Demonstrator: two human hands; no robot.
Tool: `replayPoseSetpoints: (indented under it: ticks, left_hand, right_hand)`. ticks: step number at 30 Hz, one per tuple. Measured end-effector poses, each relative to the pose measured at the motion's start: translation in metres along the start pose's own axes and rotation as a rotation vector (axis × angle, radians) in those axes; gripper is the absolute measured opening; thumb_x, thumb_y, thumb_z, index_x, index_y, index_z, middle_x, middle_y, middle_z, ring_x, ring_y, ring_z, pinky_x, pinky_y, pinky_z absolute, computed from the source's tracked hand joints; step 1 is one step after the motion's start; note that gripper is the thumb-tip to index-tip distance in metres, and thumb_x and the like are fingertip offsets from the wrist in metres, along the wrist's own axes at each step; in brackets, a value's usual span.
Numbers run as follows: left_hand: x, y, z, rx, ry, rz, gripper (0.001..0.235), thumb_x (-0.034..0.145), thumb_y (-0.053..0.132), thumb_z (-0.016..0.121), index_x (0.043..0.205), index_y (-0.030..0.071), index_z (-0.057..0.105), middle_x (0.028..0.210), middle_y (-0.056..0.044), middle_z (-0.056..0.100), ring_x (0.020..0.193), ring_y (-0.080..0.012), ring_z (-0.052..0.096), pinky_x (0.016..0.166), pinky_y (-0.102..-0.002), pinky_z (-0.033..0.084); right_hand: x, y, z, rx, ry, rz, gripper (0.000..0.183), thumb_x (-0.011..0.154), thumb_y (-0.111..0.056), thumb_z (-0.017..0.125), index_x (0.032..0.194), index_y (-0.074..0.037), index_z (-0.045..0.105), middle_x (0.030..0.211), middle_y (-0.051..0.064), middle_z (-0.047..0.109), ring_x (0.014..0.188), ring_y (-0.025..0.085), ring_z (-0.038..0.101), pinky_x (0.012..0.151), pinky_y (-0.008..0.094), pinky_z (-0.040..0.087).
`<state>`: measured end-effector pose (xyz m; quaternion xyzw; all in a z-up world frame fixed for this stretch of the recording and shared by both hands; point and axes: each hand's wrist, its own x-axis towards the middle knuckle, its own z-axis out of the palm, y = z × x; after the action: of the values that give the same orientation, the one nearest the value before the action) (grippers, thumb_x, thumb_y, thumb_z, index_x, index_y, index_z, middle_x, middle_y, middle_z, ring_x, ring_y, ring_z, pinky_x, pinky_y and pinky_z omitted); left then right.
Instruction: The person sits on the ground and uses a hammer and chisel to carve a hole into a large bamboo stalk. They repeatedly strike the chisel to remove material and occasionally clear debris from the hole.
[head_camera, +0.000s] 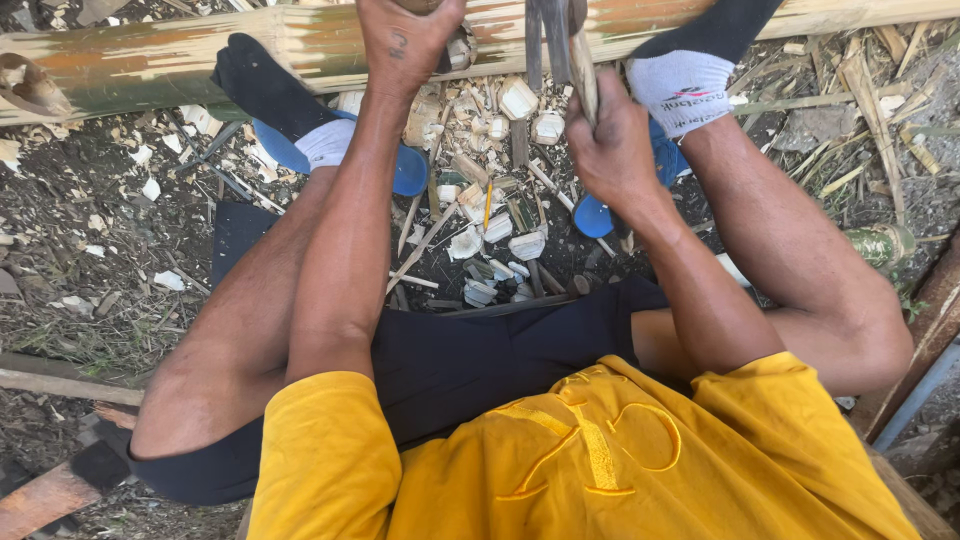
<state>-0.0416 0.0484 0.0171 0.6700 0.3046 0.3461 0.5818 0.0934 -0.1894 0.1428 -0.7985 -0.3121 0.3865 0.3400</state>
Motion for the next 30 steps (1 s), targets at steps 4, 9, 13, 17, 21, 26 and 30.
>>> replayPoseSetpoints:
  ticks: [4,9,13,17,21,26,30]
  left_hand:
    - [-0.002,0.001,0.003,0.068,-0.027,-0.113,0.022,0.087,0.016,0.086,0.09,-0.003,0.074,0.082,-0.007,0.073,0.07,-0.0115,0.069,0.063,-0.028,0.057]
    - [-0.009,-0.006,-0.002,-0.227,-0.026,-0.067,0.035,0.089,0.011,0.085,0.107,-0.002,0.058,0.091,-0.008,0.071,0.076,-0.0122,0.07,0.063,-0.028,0.06]
    - [-0.017,-0.006,-0.003,0.026,-0.104,0.159,0.033,0.091,0.008,0.095,0.11,-0.003,0.07,0.1,-0.012,0.076,0.087,-0.0189,0.075,0.075,-0.036,0.063]
    - [-0.025,-0.006,0.002,0.01,-0.111,-0.111,0.023,0.087,0.012,0.087,0.103,0.002,0.073,0.088,-0.007,0.075,0.071,-0.0149,0.072,0.063,-0.031,0.059]
    - [-0.021,-0.006,0.0,-0.047,-0.04,-0.096,0.03,0.088,0.018,0.086,0.106,0.002,0.068,0.095,-0.005,0.075,0.084,-0.0142,0.074,0.077,-0.033,0.063]
    - [-0.017,-0.014,-0.001,0.178,-0.135,0.051,0.038,0.084,0.021,0.089,0.106,0.0,0.065,0.094,-0.007,0.07,0.083,-0.0163,0.07,0.074,-0.034,0.061]
    - [-0.022,-0.008,-0.002,0.008,-0.188,0.034,0.037,0.083,0.015,0.091,0.109,0.004,0.067,0.098,-0.008,0.074,0.089,-0.0181,0.073,0.079,-0.033,0.062]
  right_hand:
    - [0.002,-0.038,-0.031,-0.136,0.11,-0.443,0.016,0.104,0.007,0.055,0.118,0.001,0.049,0.087,0.018,0.069,0.078,0.032,0.074,0.066,0.042,0.056]
    - [0.016,-0.087,-0.035,-0.397,0.132,-0.59,0.034,0.098,0.002,0.063,0.127,0.009,0.046,0.083,0.026,0.068,0.073,0.046,0.067,0.064,0.051,0.054]
    - [0.033,-0.105,-0.017,-0.774,-0.099,-0.458,0.02,0.097,-0.003,0.06,0.114,0.001,0.052,0.078,0.025,0.067,0.066,0.045,0.067,0.06,0.055,0.051]
    - [0.015,-0.107,-0.035,-0.639,-0.042,-0.602,0.033,0.094,-0.003,0.062,0.124,0.004,0.051,0.077,0.025,0.066,0.065,0.046,0.065,0.059,0.055,0.05]
    - [-0.005,-0.116,-0.044,-0.468,0.149,-0.81,0.033,0.094,0.002,0.058,0.125,0.005,0.047,0.084,0.024,0.067,0.076,0.046,0.066,0.068,0.053,0.051]
    - [0.015,-0.099,-0.001,-0.629,0.035,-0.513,0.023,0.095,-0.002,0.059,0.115,0.002,0.048,0.082,0.027,0.066,0.068,0.047,0.066,0.061,0.056,0.052]
    - [0.018,-0.091,0.002,-0.709,-0.144,-0.35,0.027,0.087,-0.004,0.059,0.11,0.003,0.046,0.074,0.031,0.064,0.068,0.051,0.064,0.069,0.059,0.051]
